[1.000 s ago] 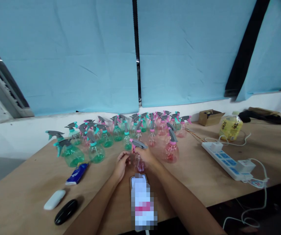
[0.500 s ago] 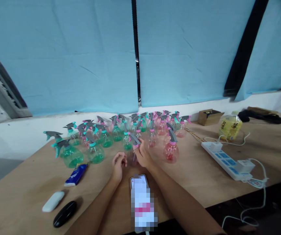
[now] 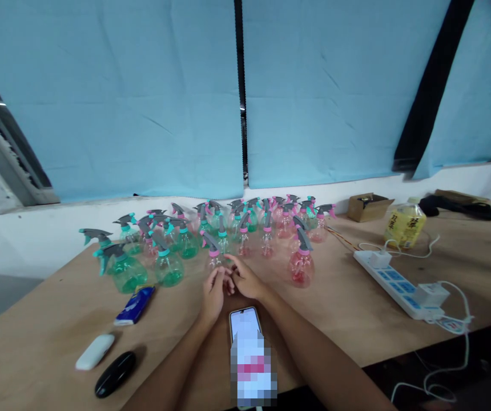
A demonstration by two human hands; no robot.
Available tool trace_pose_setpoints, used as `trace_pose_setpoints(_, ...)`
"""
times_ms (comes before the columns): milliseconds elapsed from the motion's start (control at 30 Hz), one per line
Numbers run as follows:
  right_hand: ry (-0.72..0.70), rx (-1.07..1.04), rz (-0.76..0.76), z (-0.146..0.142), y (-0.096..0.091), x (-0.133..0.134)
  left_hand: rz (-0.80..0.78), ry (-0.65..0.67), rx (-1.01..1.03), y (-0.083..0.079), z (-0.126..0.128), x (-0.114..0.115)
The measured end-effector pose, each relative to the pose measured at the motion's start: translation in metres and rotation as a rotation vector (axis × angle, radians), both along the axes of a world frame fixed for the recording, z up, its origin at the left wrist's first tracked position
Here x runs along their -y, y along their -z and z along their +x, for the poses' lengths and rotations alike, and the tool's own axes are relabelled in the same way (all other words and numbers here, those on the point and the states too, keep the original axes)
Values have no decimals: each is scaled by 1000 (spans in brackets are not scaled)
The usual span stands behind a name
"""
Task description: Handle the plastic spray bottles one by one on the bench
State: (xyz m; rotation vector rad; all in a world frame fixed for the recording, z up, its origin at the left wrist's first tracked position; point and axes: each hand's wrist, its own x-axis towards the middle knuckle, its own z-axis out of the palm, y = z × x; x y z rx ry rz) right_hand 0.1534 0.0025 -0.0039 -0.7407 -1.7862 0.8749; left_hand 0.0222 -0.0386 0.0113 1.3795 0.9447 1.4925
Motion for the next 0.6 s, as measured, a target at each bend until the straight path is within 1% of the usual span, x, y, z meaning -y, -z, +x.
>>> trace_pose_setpoints(100,-103,-48,-38,-4,4,-3,-39,-47,103,1,-3,-8)
trace_pose_setpoints(167,-97,-64,-12,-5,6,-4,-47,-87,135,3,-7,-14)
trace_pose_setpoints(300,13,-22,0,-4,11,-9,-70,-153,148,9,-15,-25)
trace_pose_setpoints(467,243,-23,-40,1,21,-19,-47,-292,77,20,-20,-42)
trace_pose_setpoints(533,268,-36,-77,2,24,-21,-16,-318,29,23,-21,-50)
trace_pose_setpoints(600,263,-45,-117,2,25,-23,1,-333,-23,26,-23,-57)
